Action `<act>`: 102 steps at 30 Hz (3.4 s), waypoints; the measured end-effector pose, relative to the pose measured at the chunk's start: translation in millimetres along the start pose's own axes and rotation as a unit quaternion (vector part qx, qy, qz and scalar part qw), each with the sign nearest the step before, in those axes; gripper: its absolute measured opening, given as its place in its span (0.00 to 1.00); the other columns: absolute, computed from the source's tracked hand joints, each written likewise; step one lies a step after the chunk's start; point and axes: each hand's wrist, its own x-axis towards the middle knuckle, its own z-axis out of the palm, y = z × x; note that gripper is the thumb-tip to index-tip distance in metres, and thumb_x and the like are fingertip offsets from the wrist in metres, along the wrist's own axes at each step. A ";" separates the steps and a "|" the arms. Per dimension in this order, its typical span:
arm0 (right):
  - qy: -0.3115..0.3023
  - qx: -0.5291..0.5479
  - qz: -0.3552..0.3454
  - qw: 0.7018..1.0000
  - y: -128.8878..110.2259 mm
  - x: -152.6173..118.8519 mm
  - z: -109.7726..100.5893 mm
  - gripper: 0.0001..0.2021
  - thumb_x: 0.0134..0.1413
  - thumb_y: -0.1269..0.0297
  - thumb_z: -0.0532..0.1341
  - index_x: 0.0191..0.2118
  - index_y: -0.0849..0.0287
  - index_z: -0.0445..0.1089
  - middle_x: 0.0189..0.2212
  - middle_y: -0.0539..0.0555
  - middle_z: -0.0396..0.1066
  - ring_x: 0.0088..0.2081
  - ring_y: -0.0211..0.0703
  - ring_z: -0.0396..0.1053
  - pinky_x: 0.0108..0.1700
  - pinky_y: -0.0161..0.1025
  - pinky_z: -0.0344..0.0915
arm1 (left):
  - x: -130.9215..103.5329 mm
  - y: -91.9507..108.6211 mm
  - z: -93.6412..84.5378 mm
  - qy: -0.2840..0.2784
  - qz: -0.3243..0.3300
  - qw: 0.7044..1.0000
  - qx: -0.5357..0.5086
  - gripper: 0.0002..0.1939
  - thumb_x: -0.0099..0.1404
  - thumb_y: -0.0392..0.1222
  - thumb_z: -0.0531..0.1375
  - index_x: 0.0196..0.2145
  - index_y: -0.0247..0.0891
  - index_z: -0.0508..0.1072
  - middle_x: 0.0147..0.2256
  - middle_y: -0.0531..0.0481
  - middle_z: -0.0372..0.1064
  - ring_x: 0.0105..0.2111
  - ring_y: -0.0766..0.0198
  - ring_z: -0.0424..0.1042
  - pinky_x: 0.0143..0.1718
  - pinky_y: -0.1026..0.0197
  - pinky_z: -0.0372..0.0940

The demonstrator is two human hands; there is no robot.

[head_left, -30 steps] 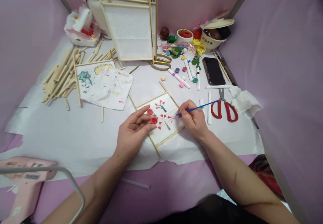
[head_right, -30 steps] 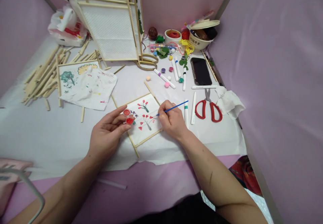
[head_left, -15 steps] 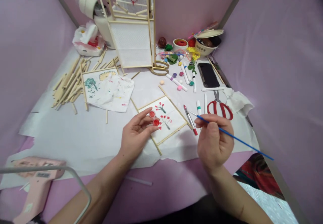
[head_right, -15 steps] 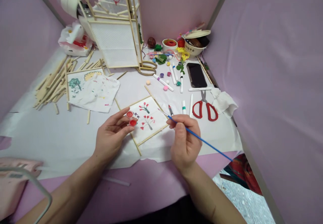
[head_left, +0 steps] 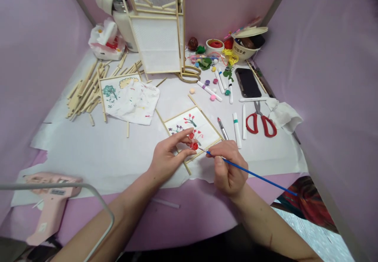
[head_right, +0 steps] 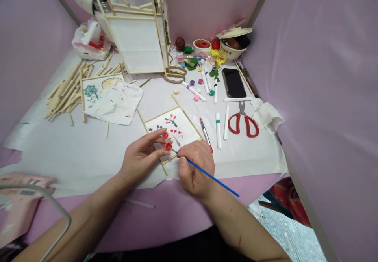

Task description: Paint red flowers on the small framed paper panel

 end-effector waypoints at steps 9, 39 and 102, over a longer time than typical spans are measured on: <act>-0.025 -0.040 -0.018 0.999 1.7 3.1 -2.4 0.07 0.55 0.74 0.53 0.35 0.56 0.65 0.26 0.51 0.69 0.29 0.42 0.65 0.35 0.45 0.60 | -0.6 1.5 -0.8 -0.035 0.102 0.987 0.116 0.26 0.60 0.40 0.68 0.55 0.47 0.71 0.42 0.51 0.78 0.41 0.61 0.76 0.46 0.61 0.69; -0.103 -0.076 0.097 0.987 55.0 24.5 -9.9 0.07 0.60 0.69 0.53 0.32 0.55 0.67 0.26 0.50 0.71 0.32 0.44 0.67 0.39 0.45 0.62 | 5.0 -0.6 0.0 0.049 -0.049 0.991 -0.113 0.28 0.54 0.37 0.71 0.53 0.47 0.74 0.37 0.52 0.75 0.41 0.61 0.75 0.52 0.54 0.69; -0.121 -0.097 0.061 0.986 58.5 26.0 -8.2 0.07 0.58 0.70 0.53 0.31 0.54 0.65 0.26 0.50 0.70 0.32 0.44 0.66 0.39 0.45 0.61 | 5.4 -0.3 -0.9 0.048 -0.060 0.992 -0.102 0.28 0.54 0.37 0.71 0.53 0.45 0.74 0.36 0.51 0.76 0.43 0.58 0.76 0.55 0.51 0.68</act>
